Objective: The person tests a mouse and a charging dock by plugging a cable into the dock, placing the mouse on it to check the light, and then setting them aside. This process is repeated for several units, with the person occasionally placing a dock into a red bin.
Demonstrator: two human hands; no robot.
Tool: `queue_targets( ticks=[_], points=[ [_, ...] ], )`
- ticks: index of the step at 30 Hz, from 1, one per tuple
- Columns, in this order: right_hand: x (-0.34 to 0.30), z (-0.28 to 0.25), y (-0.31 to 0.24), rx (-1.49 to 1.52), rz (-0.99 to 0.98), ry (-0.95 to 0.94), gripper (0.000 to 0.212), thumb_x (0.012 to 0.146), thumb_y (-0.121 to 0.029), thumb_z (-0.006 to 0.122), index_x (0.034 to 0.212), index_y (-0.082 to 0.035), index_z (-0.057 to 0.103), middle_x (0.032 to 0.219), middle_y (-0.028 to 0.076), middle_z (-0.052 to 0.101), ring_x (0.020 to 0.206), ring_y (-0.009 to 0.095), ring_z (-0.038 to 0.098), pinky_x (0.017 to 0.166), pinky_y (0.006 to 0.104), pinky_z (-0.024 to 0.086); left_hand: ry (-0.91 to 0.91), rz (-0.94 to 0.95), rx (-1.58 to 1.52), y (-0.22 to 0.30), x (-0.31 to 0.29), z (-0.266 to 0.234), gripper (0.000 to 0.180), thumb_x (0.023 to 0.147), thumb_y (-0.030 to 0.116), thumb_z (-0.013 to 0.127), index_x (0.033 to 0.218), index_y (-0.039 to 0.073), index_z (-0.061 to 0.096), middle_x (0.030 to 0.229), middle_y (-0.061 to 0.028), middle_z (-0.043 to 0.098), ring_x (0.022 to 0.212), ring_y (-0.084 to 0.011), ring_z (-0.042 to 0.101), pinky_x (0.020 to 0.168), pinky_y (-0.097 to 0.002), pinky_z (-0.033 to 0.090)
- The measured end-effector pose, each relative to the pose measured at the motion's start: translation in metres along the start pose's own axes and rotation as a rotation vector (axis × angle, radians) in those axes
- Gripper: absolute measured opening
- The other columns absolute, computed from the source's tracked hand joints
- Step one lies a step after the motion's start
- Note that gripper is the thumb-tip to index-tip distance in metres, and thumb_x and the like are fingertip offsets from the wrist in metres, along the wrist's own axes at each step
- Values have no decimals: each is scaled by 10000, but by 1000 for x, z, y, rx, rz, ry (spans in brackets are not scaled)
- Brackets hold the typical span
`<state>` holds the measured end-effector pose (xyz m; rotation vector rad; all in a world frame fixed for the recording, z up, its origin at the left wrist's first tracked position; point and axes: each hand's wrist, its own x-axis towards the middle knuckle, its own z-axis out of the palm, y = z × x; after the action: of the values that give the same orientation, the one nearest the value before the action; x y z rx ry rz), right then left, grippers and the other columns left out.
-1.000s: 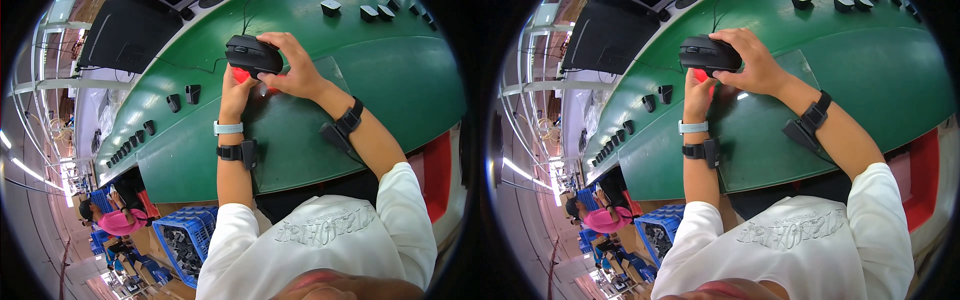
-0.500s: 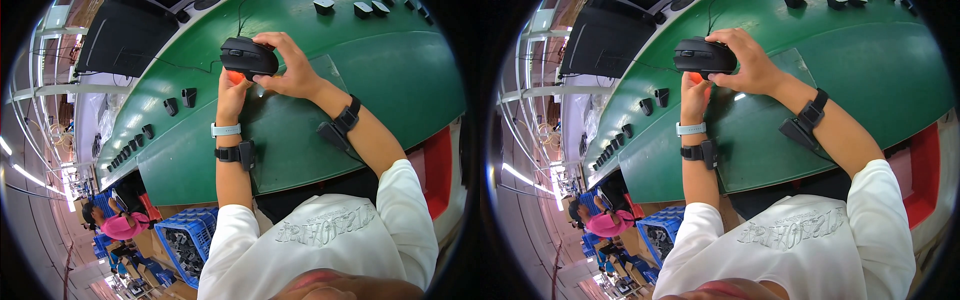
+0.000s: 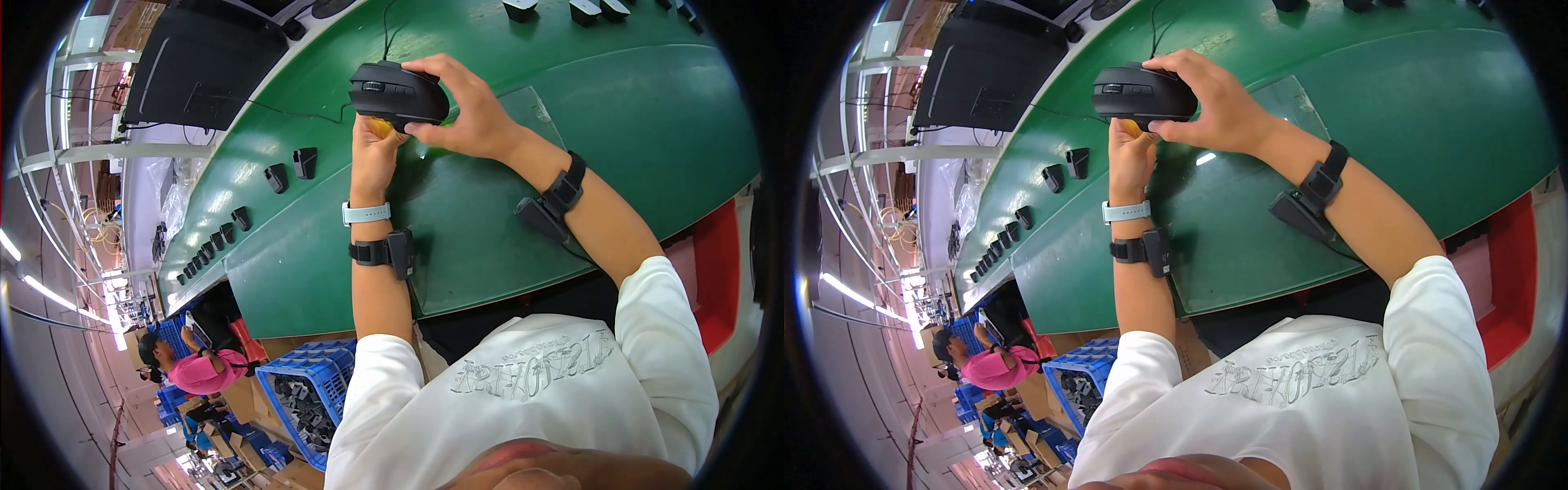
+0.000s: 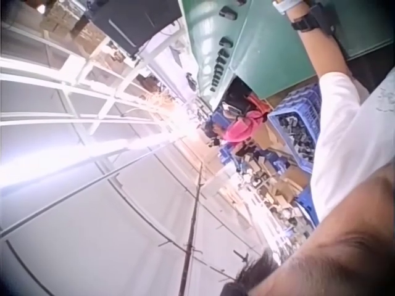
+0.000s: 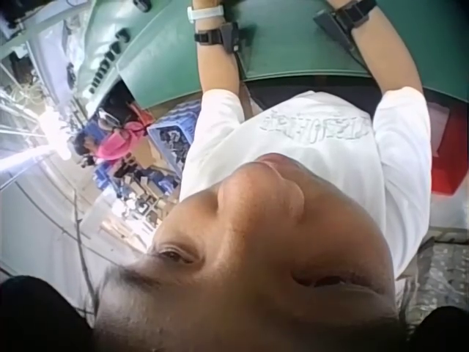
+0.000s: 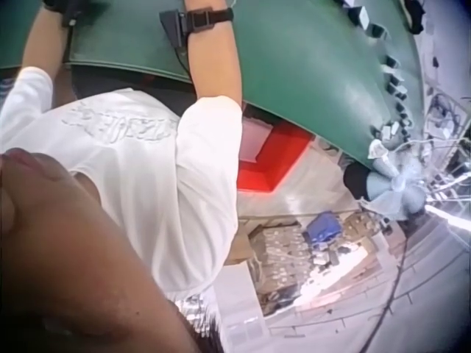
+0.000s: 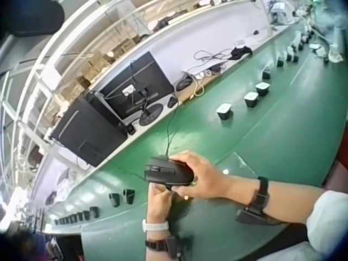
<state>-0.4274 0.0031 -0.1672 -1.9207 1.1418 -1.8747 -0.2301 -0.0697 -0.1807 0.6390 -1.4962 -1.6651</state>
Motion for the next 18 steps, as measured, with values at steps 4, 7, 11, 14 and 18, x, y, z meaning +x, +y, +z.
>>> queue_targets(
  ticks=[4,7,11,14,18],
  points=[
    [-2,-3,1,-6,35,-10,696,757,-174,843,1378,-55,552,1318,140,627,1228,319,615,1067,403,488,95,-53,46,6,-4,10,510,890,-153,616,1354,25,500,1256,-89,646,1124,-185,661,919,-325,575],
    [-3,-1,2,-19,7,3,691,760,-176,841,1376,-52,554,1331,146,626,1243,324,614,1079,409,484,131,-96,53,10,-7,11,511,908,-137,627,1373,28,493,1255,-83,646,1124,-183,659,927,-324,574],
    [-3,1,4,-21,-27,36,695,758,-173,842,1380,-48,557,1349,151,621,1246,327,614,1078,407,486,31,-17,-36,3,-4,3,497,925,-117,636,1378,27,491,1254,-81,646,1114,-180,661,915,-317,576],
    [-4,1,5,-40,-47,42,697,756,-168,840,1382,-45,558,1351,155,622,1245,330,615,1077,406,488,42,-28,30,1,-4,1,505,926,-112,638,1388,29,490,1263,-86,646,1108,-182,663,914,-318,576],
    [-4,2,7,-33,-52,41,694,754,-160,838,1378,-39,561,1343,159,625,1239,332,618,1078,407,487,13,-2,-26,0,-2,0,534,913,-118,644,1402,29,487,1273,-89,645,1108,-185,664,920,-323,574]
  ],
)
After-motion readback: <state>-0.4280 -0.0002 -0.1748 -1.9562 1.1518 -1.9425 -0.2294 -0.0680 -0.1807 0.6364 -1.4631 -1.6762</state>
